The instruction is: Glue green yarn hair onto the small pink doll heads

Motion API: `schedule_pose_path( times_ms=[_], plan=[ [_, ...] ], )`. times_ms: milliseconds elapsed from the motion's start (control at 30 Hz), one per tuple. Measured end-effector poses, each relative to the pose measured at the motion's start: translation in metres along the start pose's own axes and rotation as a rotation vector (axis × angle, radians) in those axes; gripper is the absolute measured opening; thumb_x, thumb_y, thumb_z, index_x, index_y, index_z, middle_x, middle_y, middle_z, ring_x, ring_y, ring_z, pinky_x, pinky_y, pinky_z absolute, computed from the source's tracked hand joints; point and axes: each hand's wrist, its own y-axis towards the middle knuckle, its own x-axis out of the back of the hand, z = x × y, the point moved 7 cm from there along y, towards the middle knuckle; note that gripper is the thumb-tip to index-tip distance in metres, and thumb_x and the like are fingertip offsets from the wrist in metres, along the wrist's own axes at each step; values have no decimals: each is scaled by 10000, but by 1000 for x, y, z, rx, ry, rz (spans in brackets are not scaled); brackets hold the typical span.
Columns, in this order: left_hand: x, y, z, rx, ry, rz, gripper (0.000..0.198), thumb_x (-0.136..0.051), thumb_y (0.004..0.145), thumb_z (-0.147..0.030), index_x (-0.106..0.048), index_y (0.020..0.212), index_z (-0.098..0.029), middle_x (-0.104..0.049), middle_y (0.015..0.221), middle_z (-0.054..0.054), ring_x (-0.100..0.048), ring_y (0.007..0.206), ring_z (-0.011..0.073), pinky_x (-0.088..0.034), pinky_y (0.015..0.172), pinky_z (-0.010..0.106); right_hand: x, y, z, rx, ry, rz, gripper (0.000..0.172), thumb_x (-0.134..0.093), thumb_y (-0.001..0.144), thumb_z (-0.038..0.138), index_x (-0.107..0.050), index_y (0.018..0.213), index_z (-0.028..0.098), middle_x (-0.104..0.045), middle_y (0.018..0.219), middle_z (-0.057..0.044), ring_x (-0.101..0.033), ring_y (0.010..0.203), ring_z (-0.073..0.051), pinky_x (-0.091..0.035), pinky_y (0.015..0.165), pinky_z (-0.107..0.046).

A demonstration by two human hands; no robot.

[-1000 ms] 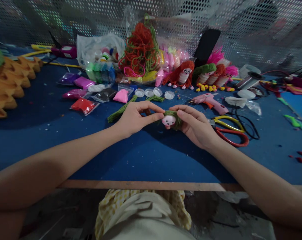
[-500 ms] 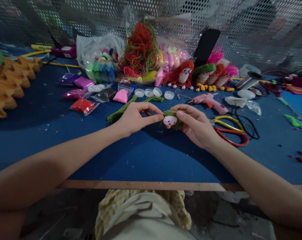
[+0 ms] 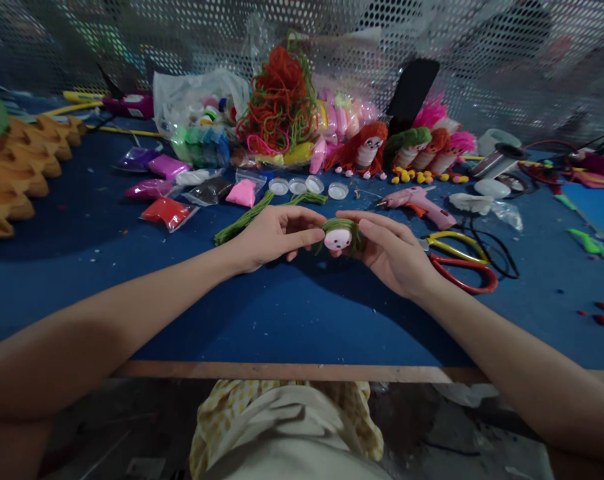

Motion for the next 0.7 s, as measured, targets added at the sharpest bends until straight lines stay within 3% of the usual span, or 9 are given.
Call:
schedule_pose_path(
  times_ms=[233, 433, 700],
  plan=[
    [-5, -1, 0, 115, -178, 95, 415, -927, 606, -427, -691, 798, -145, -551, 637, -37, -398, 490, 31, -272, 412, 168, 0, -4, 1, 60, -87, 23, 299, -682, 891, 507, -780, 1089, 304, -779, 1049, -36, -743, 919, -233, -635, 815, -446],
    [-3, 1, 2, 120, -234, 142, 397, -928, 598, -408, -683, 756, -138, -585, 691, -18, -461, 585, 57, -335, 510, 185, -3, -19, 34, 455, -597, -44, 297, -607, 958, 443, -751, 1186, 318, -740, 1193, -57, -680, 1102, -237, -559, 975, -415],
    [-7, -2, -1, 136, -250, 188, 378, -923, 629, -404, -714, 786, -131, -651, 758, 7, -547, 700, 87, -410, 657, 215, -14, -30, 47, 719, -771, 20, 310, -541, 993, 292, -736, 1230, 330, -734, 1114, -65, -661, 1048, -219, -524, 958, -425]
  ],
)
